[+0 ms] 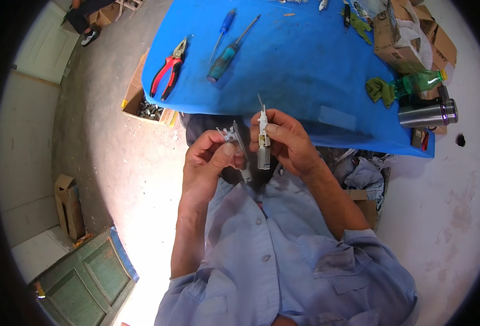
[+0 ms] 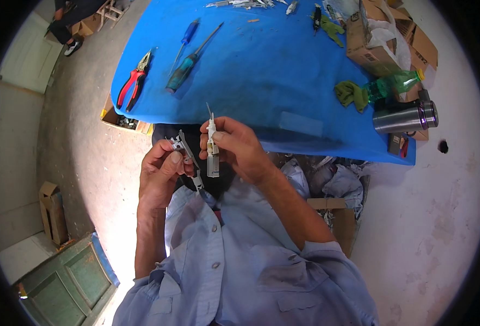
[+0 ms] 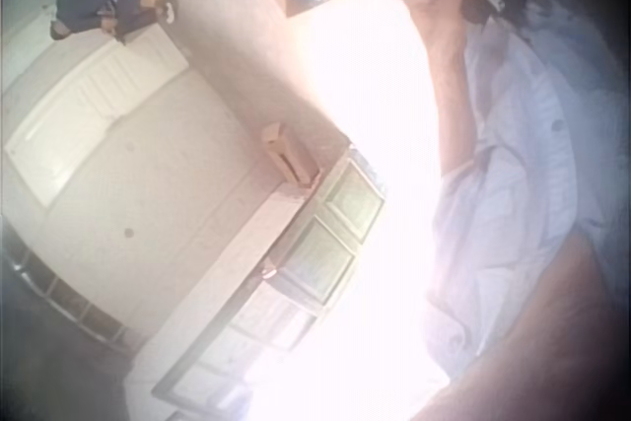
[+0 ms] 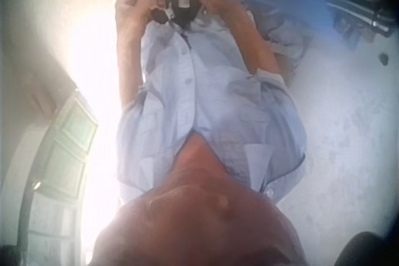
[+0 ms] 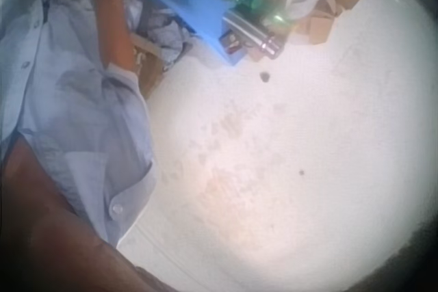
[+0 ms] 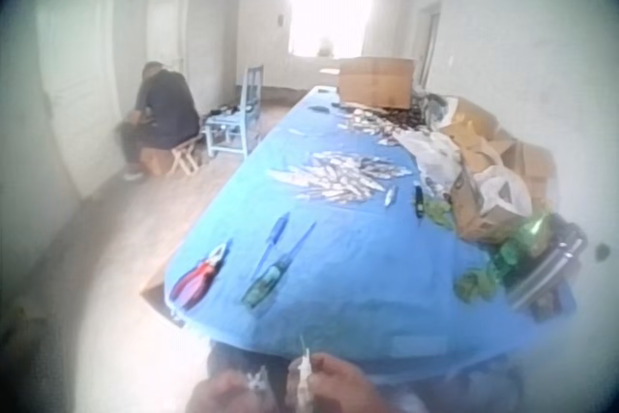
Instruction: The person assembles lock components by hand, using a screwdriver and pliers to fit small internal pins and springs into a cylindrical lock housing and securing parts on a blue work surface.
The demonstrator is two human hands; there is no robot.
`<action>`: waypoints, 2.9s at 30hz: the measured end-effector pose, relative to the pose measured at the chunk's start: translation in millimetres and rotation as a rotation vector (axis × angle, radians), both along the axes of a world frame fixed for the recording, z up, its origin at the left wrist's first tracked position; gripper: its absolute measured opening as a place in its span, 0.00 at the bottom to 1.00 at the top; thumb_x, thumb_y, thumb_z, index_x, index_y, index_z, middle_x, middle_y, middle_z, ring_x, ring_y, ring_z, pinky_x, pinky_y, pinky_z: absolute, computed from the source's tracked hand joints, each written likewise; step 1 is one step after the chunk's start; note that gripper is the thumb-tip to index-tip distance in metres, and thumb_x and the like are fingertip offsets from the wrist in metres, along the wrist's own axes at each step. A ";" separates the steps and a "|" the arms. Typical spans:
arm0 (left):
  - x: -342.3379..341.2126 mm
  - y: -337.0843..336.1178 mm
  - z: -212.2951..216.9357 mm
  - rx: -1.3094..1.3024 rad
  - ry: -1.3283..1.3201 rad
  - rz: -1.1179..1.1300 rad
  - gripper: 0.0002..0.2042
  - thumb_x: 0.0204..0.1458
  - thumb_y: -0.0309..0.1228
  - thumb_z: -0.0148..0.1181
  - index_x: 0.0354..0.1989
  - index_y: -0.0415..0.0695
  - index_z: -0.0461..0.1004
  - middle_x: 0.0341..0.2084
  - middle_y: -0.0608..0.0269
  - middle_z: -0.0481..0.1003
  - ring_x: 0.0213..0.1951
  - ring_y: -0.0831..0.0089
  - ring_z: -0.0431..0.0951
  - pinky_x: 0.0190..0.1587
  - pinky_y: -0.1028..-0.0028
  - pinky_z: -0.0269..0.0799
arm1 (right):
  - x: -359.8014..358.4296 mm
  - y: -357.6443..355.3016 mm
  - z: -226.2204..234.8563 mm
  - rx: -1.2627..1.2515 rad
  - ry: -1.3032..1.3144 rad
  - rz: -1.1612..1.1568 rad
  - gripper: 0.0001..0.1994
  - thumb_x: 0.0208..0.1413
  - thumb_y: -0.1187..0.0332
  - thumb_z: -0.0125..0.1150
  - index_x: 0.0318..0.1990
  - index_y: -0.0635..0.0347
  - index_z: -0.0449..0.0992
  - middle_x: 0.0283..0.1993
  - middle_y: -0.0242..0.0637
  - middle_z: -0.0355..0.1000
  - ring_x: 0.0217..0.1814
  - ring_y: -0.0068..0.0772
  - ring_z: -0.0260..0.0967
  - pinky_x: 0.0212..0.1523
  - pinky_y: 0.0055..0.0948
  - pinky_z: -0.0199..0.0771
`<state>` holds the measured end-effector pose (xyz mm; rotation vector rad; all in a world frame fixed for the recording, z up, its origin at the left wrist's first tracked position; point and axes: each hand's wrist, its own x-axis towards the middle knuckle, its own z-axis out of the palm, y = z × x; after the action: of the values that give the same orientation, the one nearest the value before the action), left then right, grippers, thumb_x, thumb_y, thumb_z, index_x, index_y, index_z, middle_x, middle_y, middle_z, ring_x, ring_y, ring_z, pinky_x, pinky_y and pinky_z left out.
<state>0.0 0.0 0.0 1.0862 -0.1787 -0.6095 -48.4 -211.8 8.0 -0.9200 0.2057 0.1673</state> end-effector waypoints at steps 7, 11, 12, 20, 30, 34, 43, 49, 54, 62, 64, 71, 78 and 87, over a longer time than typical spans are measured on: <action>-1.4 4.7 -1.4 -0.048 0.125 0.078 0.08 0.66 0.32 0.60 0.47 0.41 0.75 0.35 0.59 0.80 0.34 0.71 0.80 0.39 0.72 0.78 | 1.2 9.5 -5.5 0.025 0.037 -0.009 0.14 0.69 0.67 0.49 0.55 0.64 0.73 0.39 0.35 0.75 0.38 0.26 0.75 0.38 0.26 0.76; -1.9 6.4 -4.3 -0.092 0.169 0.088 0.08 0.66 0.31 0.59 0.48 0.40 0.75 0.36 0.57 0.80 0.36 0.70 0.80 0.40 0.73 0.76 | -4.7 14.8 -11.0 0.054 0.046 0.010 0.14 0.68 0.68 0.48 0.54 0.65 0.73 0.40 0.34 0.74 0.38 0.24 0.74 0.36 0.22 0.75; -1.6 5.9 -5.6 -0.104 0.173 0.090 0.07 0.66 0.30 0.59 0.47 0.40 0.76 0.37 0.57 0.81 0.36 0.71 0.81 0.41 0.73 0.78 | -6.3 16.6 -9.6 0.019 0.067 0.002 0.14 0.68 0.68 0.48 0.54 0.65 0.73 0.40 0.34 0.74 0.38 0.24 0.74 0.36 0.22 0.75; -1.3 6.5 -9.8 -0.086 0.186 0.123 0.09 0.66 0.30 0.60 0.49 0.39 0.76 0.37 0.56 0.80 0.37 0.71 0.80 0.41 0.73 0.76 | -10.2 24.8 1.2 -0.132 0.161 -0.029 0.14 0.65 0.70 0.55 0.55 0.65 0.74 0.42 0.34 0.75 0.38 0.21 0.73 0.35 0.20 0.75; -1.8 6.4 -24.0 -0.130 0.137 0.124 0.09 0.68 0.32 0.58 0.48 0.39 0.76 0.40 0.55 0.81 0.41 0.69 0.83 0.44 0.70 0.81 | -13.2 26.8 -7.0 -0.262 0.113 0.125 0.12 0.63 0.70 0.64 0.50 0.65 0.75 0.35 0.33 0.78 0.27 0.16 0.68 0.28 0.19 0.68; -0.3 4.0 -27.8 -0.034 0.138 0.128 0.12 0.69 0.34 0.57 0.50 0.38 0.76 0.41 0.55 0.82 0.41 0.70 0.83 0.44 0.71 0.81 | -18.7 19.0 -5.7 -0.294 0.146 0.073 0.12 0.62 0.69 0.66 0.50 0.64 0.75 0.34 0.33 0.77 0.27 0.15 0.68 0.27 0.19 0.67; 10.2 12.8 -48.4 0.085 0.115 0.088 0.13 0.70 0.37 0.55 0.53 0.41 0.77 0.41 0.59 0.83 0.39 0.76 0.81 0.42 0.75 0.77 | -102.3 -77.7 -5.1 -0.755 0.441 -0.064 0.13 0.56 0.66 0.68 0.46 0.61 0.78 0.34 0.28 0.75 0.30 0.17 0.68 0.28 0.23 0.67; 11.5 -4.5 -46.7 0.116 0.078 0.010 0.11 0.69 0.36 0.57 0.49 0.42 0.78 0.40 0.60 0.82 0.38 0.78 0.79 0.41 0.77 0.75 | -301.2 -184.0 -79.9 -0.949 1.002 -0.177 0.11 0.55 0.64 0.67 0.43 0.58 0.79 0.26 0.26 0.71 0.24 0.18 0.65 0.22 0.24 0.61; 9.8 -4.2 -43.5 0.182 0.030 0.002 0.09 0.69 0.35 0.57 0.44 0.42 0.79 0.38 0.61 0.82 0.36 0.78 0.78 0.41 0.77 0.74 | -485.5 -197.7 -127.6 -1.091 1.285 -0.232 0.10 0.53 0.63 0.68 0.39 0.56 0.79 0.24 0.30 0.72 0.23 0.21 0.66 0.24 0.25 0.64; 11.7 -16.0 -28.6 0.203 -0.011 -0.077 0.09 0.68 0.34 0.57 0.45 0.40 0.77 0.38 0.59 0.82 0.36 0.77 0.79 0.41 0.76 0.75 | -336.0 -166.9 -98.7 -0.544 0.899 -0.556 0.13 0.66 0.60 0.58 0.44 0.63 0.76 0.40 0.37 0.76 0.36 0.26 0.74 0.28 0.26 0.71; 8.3 -16.8 -24.5 0.245 -0.046 -0.073 0.09 0.69 0.34 0.56 0.45 0.41 0.78 0.38 0.60 0.82 0.35 0.78 0.79 0.40 0.76 0.75 | -271.6 -151.8 -79.2 -0.446 0.730 -0.573 0.14 0.69 0.59 0.56 0.43 0.62 0.76 0.42 0.39 0.76 0.39 0.29 0.75 0.33 0.29 0.75; -18.2 -28.6 -0.2 0.385 -0.124 -0.104 0.09 0.63 0.28 0.61 0.48 0.40 0.79 0.39 0.59 0.83 0.39 0.78 0.81 0.42 0.77 0.76 | -110.1 -79.3 -25.1 0.072 0.137 -0.484 0.14 0.74 0.59 0.51 0.49 0.61 0.75 0.49 0.45 0.79 0.51 0.40 0.79 0.57 0.44 0.81; -45.0 -47.9 14.2 0.466 -0.380 -0.172 0.24 0.48 0.23 0.74 0.56 0.37 0.75 0.45 0.60 0.81 0.45 0.73 0.81 0.49 0.73 0.78 | -49.3 -14.0 3.7 0.204 0.089 -0.512 0.14 0.74 0.57 0.51 0.51 0.58 0.75 0.54 0.42 0.79 0.59 0.42 0.76 0.62 0.43 0.78; -48.2 -63.1 16.3 0.477 -0.675 -0.082 0.22 0.47 0.24 0.76 0.51 0.35 0.77 0.38 0.57 0.82 0.37 0.72 0.84 0.43 0.74 0.80 | -46.4 2.3 6.0 0.284 0.068 -0.384 0.15 0.76 0.56 0.45 0.52 0.59 0.72 0.55 0.44 0.77 0.58 0.37 0.76 0.54 0.41 0.81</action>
<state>-48.2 -63.1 16.3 1.7323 -0.6906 -0.3400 -94.7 -209.4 13.9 -0.5789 0.4066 -0.1259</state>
